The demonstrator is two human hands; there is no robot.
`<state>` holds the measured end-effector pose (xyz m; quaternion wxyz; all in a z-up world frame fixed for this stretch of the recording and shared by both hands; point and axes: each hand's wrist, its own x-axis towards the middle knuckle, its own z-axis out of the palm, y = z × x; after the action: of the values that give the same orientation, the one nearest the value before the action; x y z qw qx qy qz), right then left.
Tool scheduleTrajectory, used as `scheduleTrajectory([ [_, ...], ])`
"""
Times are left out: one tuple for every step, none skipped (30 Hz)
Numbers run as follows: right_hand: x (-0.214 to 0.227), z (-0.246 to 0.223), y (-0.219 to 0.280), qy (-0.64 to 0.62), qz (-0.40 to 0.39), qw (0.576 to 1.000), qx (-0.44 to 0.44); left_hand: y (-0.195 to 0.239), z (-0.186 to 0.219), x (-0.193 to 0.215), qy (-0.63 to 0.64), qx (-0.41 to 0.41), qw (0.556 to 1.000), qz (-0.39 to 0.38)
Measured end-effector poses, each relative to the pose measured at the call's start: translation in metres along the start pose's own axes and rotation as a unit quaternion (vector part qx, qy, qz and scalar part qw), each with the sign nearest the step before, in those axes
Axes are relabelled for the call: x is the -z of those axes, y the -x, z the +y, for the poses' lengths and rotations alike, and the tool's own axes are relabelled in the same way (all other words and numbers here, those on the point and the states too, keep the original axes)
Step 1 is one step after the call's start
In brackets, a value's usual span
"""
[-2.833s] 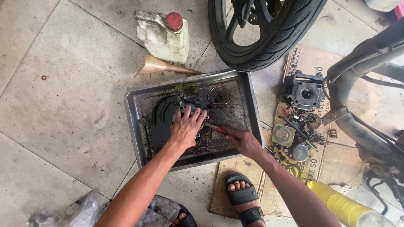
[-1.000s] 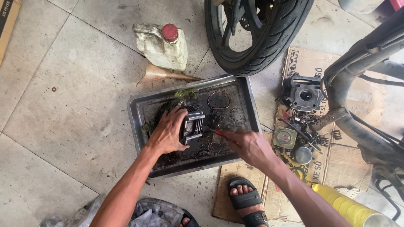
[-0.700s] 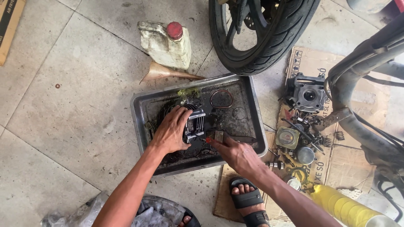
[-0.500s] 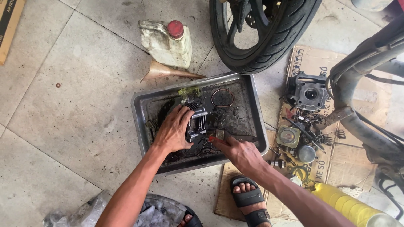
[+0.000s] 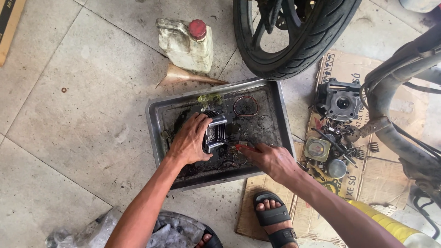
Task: Cleaning motorcycle engine components in a tray using a brush and a scraper
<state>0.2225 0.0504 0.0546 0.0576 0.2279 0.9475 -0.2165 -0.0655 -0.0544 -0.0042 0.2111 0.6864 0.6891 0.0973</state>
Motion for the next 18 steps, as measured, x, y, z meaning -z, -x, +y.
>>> scheduleTrajectory([
  [0.000,0.000,-0.001,-0.011,-0.007,1.000,-0.006,0.000,-0.001,-0.002,-0.001,0.003,1.000,-0.004],
  [-0.001,0.000,-0.001,-0.023,-0.013,1.000,-0.012,0.000,-0.001,-0.003,-0.001,0.006,1.000,-0.008],
  [0.003,-0.004,-0.003,-0.021,-0.014,1.000,-0.011,-0.001,0.002,0.001,0.000,0.007,1.000,-0.006],
  [0.008,-0.007,-0.005,-0.007,-0.022,1.000,-0.013,-0.001,0.005,0.006,0.008,0.016,1.000,-0.019],
  [0.011,-0.011,-0.007,0.007,-0.031,0.999,-0.013,0.001,0.009,0.010,0.016,0.027,0.999,-0.033],
  [0.013,-0.015,-0.006,0.008,-0.033,0.999,-0.011,-0.002,0.010,0.009,0.018,0.030,0.999,-0.032],
  [0.015,-0.019,-0.004,0.078,-0.013,0.997,0.007,-0.005,0.011,0.008,0.018,0.039,0.999,-0.029],
  [0.016,-0.022,-0.002,0.149,0.007,0.989,0.026,-0.009,0.012,0.008,0.019,0.048,0.998,-0.026],
  [0.009,-0.023,-0.002,0.150,0.008,0.988,0.025,-0.010,0.014,0.010,0.019,0.047,0.998,-0.024],
  [0.002,-0.024,-0.001,0.180,0.035,0.983,0.029,-0.012,0.017,0.012,0.016,0.051,0.998,-0.030],
  [-0.006,-0.026,-0.001,0.207,0.062,0.976,0.032,-0.013,0.019,0.015,0.012,0.055,0.998,-0.038],
  [-0.007,-0.025,0.000,0.207,0.063,0.976,0.031,-0.012,0.018,0.013,0.012,0.054,0.998,-0.038],
  [-0.009,-0.025,-0.002,0.215,0.081,0.973,0.032,-0.011,0.016,0.012,0.008,0.055,0.998,-0.033],
  [-0.011,-0.025,-0.003,0.224,0.100,0.969,0.034,-0.010,0.014,0.011,0.004,0.056,0.998,-0.028],
  [-0.017,-0.021,0.000,0.224,0.101,0.969,0.033,-0.010,0.015,0.012,0.003,0.055,0.998,-0.028],
  [-0.023,-0.017,0.002,0.244,0.124,0.960,0.053,-0.009,0.015,0.013,0.007,0.057,0.998,-0.027],
  [-0.030,-0.012,0.005,0.265,0.146,0.950,0.076,-0.008,0.015,0.013,0.012,0.061,0.998,-0.026],
  [-0.029,-0.013,0.006,0.265,0.146,0.950,0.077,-0.008,0.017,0.016,0.013,0.062,0.998,-0.025],
])
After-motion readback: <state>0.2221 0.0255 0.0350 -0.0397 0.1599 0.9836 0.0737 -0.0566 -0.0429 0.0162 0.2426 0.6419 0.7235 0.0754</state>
